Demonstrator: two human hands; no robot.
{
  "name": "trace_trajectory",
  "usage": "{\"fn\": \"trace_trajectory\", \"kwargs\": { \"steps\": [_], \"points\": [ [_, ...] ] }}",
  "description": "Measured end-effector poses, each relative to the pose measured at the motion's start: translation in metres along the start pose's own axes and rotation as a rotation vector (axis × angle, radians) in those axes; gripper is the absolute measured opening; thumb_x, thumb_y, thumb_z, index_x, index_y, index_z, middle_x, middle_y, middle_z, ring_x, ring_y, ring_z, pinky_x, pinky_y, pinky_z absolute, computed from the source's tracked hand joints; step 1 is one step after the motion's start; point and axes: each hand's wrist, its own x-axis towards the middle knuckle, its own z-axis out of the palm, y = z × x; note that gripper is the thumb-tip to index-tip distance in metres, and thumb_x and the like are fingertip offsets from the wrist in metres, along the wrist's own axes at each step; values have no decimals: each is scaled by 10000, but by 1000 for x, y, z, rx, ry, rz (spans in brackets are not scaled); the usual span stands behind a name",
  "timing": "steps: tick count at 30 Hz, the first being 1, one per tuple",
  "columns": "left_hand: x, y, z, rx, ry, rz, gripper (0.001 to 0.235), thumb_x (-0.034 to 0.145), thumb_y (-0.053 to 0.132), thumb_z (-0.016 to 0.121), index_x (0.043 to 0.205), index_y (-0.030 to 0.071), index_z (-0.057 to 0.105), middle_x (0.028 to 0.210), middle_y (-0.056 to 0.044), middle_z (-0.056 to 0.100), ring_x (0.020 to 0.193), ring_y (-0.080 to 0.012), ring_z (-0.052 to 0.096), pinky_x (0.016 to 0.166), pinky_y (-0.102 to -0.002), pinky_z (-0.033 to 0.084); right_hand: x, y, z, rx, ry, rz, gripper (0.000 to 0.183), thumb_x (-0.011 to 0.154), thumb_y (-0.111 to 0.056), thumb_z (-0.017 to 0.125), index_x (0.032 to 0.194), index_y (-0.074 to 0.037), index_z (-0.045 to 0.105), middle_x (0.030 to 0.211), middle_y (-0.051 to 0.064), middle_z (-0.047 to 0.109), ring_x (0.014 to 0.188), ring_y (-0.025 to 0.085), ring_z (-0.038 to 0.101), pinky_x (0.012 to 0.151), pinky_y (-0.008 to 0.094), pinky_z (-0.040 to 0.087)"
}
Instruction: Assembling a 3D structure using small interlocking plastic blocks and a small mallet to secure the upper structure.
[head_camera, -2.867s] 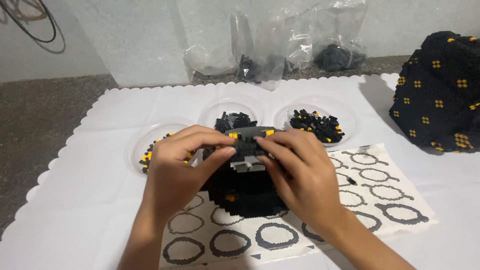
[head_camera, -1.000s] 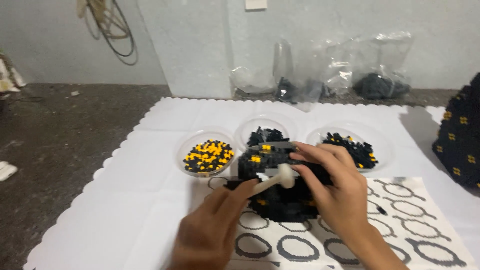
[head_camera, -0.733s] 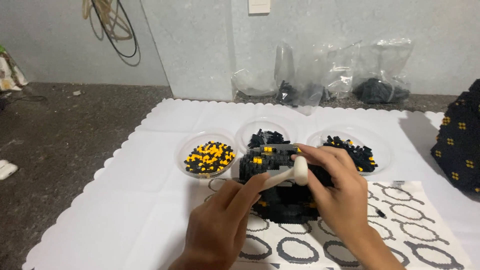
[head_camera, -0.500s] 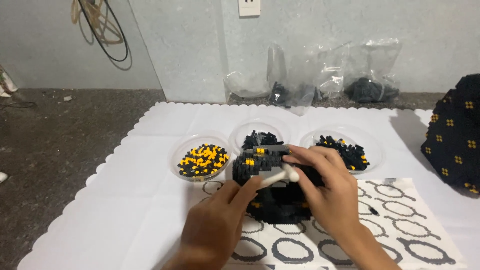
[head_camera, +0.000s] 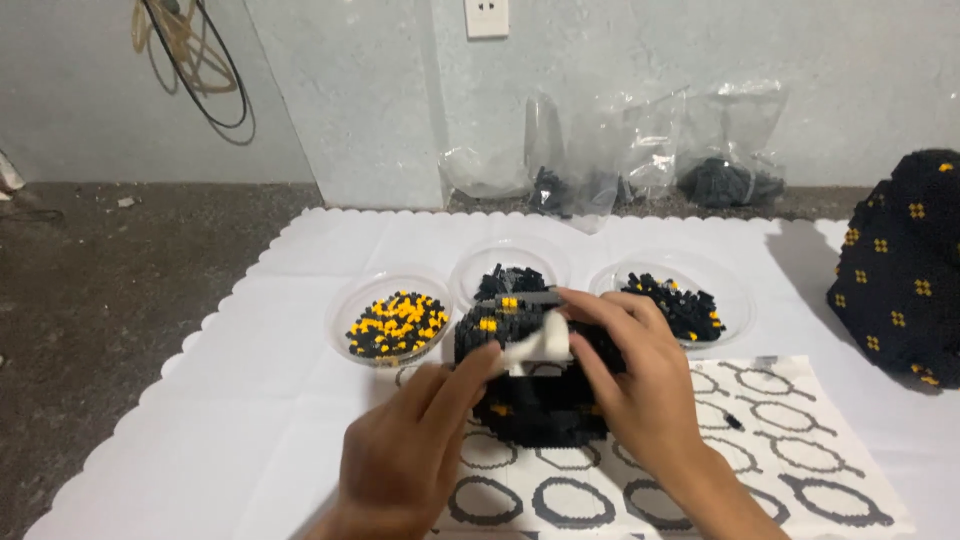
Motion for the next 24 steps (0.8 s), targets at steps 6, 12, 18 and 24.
{"fn": "trace_trajectory", "kwargs": {
  "steps": [6,12,18,24],
  "points": [
    [1,1,5,116,-41,-33,400,906,156,516,1302,211,532,771,16,510,460,-215,492,366,-370,394,3,-5,-2,32,33,-18,328,863,-79,595,1190,-86,613,1024,29,668,989,193,564,869,303,456],
    [-5,-4,12,103,-103,4,409,899,138,503,1308,146,515,830,-5,533,533,-212,517,355,-360,395,4,-5,1,22,62,-56,271,877,-99,595,1146,-85,620,1020,-32,709,986,170,549,870,285,465],
    [-6,1,16,120,-82,-85,326,926,218,518,1250,199,548,779,10,519,452,-242,503,341,-392,406,4,-8,0,45,54,-66,294,864,-115,619,1156,-78,618,991,-20,714,973,164,558,865,282,467],
    [1,2,13,200,-31,-49,327,933,230,510,1256,191,548,817,12,543,502,-235,516,367,-384,406,3,-3,2,23,78,-40,267,852,-137,642,1112,-74,644,986,49,659,987,185,587,866,296,484]
  ]
}}
